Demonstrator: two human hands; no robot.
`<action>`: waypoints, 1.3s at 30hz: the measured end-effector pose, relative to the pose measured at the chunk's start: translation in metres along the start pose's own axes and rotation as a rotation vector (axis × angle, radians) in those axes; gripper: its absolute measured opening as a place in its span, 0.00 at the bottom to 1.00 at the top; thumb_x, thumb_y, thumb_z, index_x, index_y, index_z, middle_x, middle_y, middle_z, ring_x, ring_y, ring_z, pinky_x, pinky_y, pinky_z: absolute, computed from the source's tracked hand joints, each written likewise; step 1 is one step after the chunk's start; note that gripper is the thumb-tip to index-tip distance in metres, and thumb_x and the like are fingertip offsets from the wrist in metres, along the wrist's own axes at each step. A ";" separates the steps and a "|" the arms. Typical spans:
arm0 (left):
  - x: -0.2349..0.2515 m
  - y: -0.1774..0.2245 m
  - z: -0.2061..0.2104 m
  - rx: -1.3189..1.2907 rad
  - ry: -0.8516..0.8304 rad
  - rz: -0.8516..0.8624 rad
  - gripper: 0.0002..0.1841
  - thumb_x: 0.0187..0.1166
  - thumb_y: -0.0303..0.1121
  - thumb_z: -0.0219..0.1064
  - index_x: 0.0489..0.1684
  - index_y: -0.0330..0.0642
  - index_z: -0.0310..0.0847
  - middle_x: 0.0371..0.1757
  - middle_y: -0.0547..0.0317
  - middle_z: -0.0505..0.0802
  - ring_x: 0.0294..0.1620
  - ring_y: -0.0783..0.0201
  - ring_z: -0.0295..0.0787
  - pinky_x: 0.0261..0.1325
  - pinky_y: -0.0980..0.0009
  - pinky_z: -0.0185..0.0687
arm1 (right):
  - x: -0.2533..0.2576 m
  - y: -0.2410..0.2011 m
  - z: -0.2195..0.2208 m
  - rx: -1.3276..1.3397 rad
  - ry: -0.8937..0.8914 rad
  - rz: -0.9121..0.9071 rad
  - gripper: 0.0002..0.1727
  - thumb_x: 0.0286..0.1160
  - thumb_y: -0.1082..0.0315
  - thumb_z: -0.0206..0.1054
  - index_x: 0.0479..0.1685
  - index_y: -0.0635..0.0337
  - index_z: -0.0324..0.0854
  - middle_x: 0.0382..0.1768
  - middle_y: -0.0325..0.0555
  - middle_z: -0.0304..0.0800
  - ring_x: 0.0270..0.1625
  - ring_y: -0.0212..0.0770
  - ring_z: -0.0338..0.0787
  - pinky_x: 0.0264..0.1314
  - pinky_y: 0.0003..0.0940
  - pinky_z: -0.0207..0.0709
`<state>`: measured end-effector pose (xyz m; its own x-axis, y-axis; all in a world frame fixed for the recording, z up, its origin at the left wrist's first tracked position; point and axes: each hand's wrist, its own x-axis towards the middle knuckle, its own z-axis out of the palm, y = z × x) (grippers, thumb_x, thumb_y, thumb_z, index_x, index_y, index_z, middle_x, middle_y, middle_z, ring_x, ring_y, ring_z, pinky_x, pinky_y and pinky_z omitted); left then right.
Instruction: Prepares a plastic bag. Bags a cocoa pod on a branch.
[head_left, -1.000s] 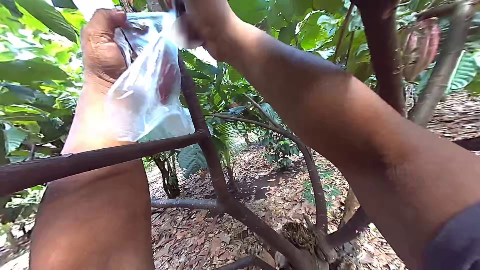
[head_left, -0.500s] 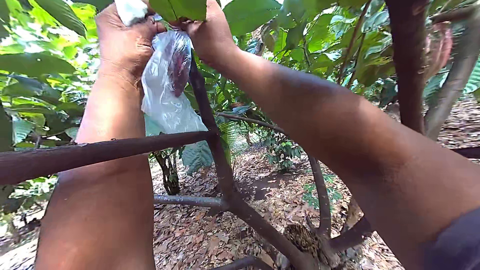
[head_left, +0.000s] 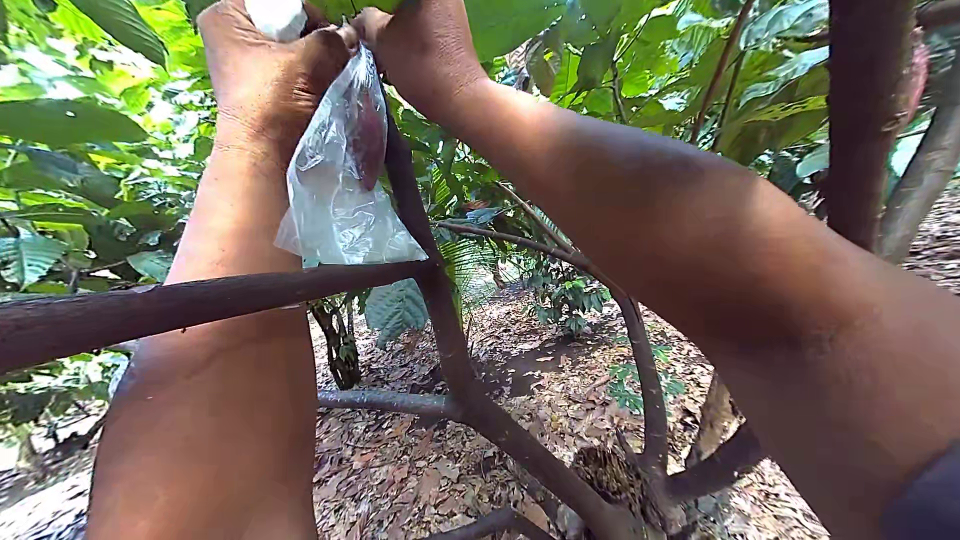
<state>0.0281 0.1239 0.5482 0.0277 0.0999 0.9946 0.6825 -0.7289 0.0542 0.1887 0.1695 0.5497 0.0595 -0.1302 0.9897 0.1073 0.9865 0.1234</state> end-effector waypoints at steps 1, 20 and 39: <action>0.001 -0.002 0.000 0.018 0.011 0.012 0.13 0.63 0.41 0.84 0.36 0.50 0.86 0.33 0.74 0.91 0.37 0.80 0.89 0.46 0.77 0.88 | -0.001 -0.001 -0.001 -0.012 -0.011 -0.004 0.03 0.60 0.79 0.77 0.27 0.65 0.87 0.24 0.49 0.88 0.30 0.42 0.90 0.37 0.41 0.86; -0.009 0.011 -0.001 -0.103 0.018 -0.037 0.11 0.66 0.32 0.82 0.39 0.50 0.84 0.35 0.74 0.92 0.39 0.79 0.91 0.48 0.78 0.89 | 0.003 0.000 -0.015 0.214 -0.239 0.101 0.04 0.64 0.81 0.72 0.26 0.69 0.83 0.20 0.47 0.87 0.23 0.36 0.89 0.31 0.33 0.89; -0.013 0.008 0.009 0.249 0.282 0.138 0.10 0.59 0.37 0.81 0.29 0.45 0.86 0.30 0.69 0.89 0.33 0.80 0.85 0.41 0.77 0.80 | -0.004 0.016 0.004 0.338 -0.124 0.050 0.05 0.61 0.82 0.75 0.33 0.69 0.84 0.27 0.49 0.89 0.28 0.38 0.91 0.35 0.35 0.90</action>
<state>0.0402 0.1227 0.5350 -0.0467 -0.2030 0.9781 0.8436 -0.5324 -0.0702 0.1862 0.1860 0.5482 -0.0670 -0.0885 0.9938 -0.2284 0.9710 0.0711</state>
